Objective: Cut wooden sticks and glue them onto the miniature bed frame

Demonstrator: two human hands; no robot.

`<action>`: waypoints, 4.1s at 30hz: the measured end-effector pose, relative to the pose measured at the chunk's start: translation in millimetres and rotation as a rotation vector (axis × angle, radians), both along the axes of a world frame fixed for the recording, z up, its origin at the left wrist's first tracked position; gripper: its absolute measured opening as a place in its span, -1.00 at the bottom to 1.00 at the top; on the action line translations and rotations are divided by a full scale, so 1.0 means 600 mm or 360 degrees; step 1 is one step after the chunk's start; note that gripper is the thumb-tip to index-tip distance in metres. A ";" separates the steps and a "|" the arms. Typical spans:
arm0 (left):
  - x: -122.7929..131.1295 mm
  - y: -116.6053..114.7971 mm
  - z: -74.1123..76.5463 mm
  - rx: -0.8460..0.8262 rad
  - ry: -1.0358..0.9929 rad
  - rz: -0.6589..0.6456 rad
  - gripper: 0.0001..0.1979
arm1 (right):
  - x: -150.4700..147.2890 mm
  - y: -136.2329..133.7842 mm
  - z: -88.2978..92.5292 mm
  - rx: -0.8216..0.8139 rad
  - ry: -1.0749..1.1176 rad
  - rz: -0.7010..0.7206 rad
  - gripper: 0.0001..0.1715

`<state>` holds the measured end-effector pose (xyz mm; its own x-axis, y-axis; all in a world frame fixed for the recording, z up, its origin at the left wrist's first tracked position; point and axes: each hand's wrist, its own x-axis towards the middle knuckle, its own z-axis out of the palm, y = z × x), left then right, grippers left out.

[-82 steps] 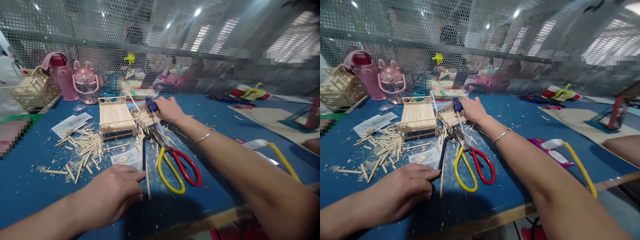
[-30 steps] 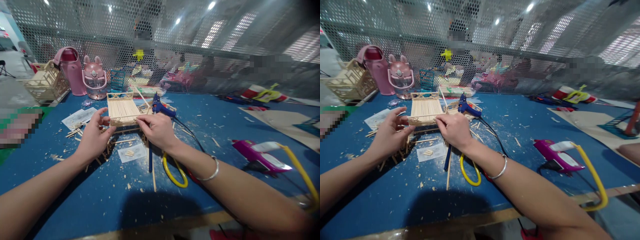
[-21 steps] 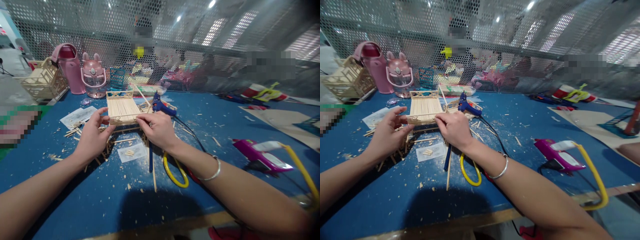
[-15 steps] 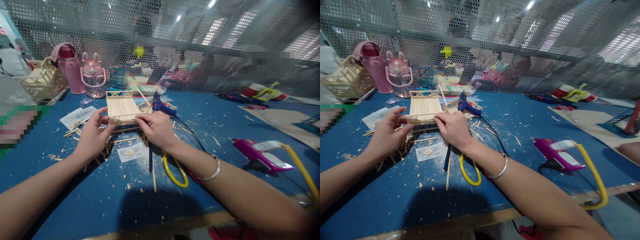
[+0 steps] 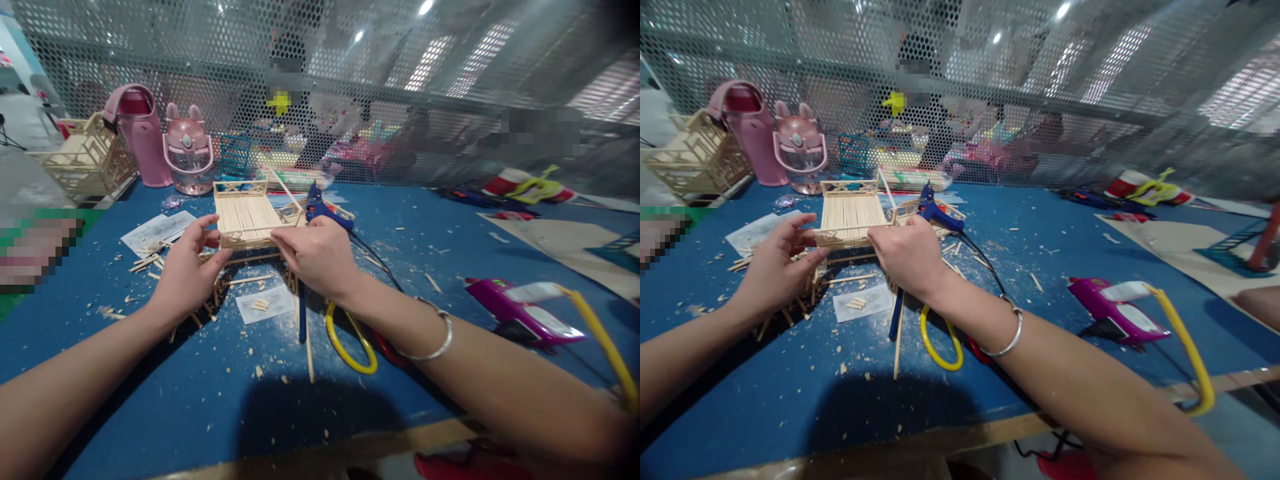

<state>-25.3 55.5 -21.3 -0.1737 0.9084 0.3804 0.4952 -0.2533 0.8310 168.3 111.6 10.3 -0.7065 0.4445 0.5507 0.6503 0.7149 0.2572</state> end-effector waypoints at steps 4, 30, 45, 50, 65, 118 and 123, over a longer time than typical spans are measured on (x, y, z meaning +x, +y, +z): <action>0.000 -0.001 0.000 0.0017 0.0007 0.0000 -0.52 | -0.002 -0.001 0.001 -0.0046 0.0042 0.0016 -0.64; -0.001 0.000 0.001 0.0014 0.0038 0.0000 -0.52 | 0.000 0.003 0.023 0.0086 -0.0141 0.0037 -0.72; 0.018 -0.001 0.083 0.0172 0.0688 0.0018 -0.33 | 0.009 0.015 -0.007 -0.0106 0.0220 0.0201 -0.74; 0.030 0.027 0.115 -0.0145 0.0964 -0.0260 -0.23 | 0.007 0.011 -0.019 -0.0340 0.0550 0.0179 -0.75; 0.029 0.042 0.087 -0.0100 0.0888 -0.0248 -0.30 | -0.008 0.009 -0.026 -0.1195 0.1263 0.0137 -0.78; 0.032 0.043 0.080 -0.0064 0.0806 -0.0332 -0.39 | -0.012 -0.001 -0.026 -0.0899 0.1120 0.0063 -0.77; 0.036 0.039 0.085 -0.0031 0.0812 -0.0290 -0.41 | -0.007 -0.003 -0.025 -0.0710 0.0947 0.0060 -0.74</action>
<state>-3.8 78.8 29.9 0.1894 0.9144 0.3579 0.7868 -0.3594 0.5018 164.2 110.1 -4.6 -0.3641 0.6970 0.6177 0.5620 0.6933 -0.4510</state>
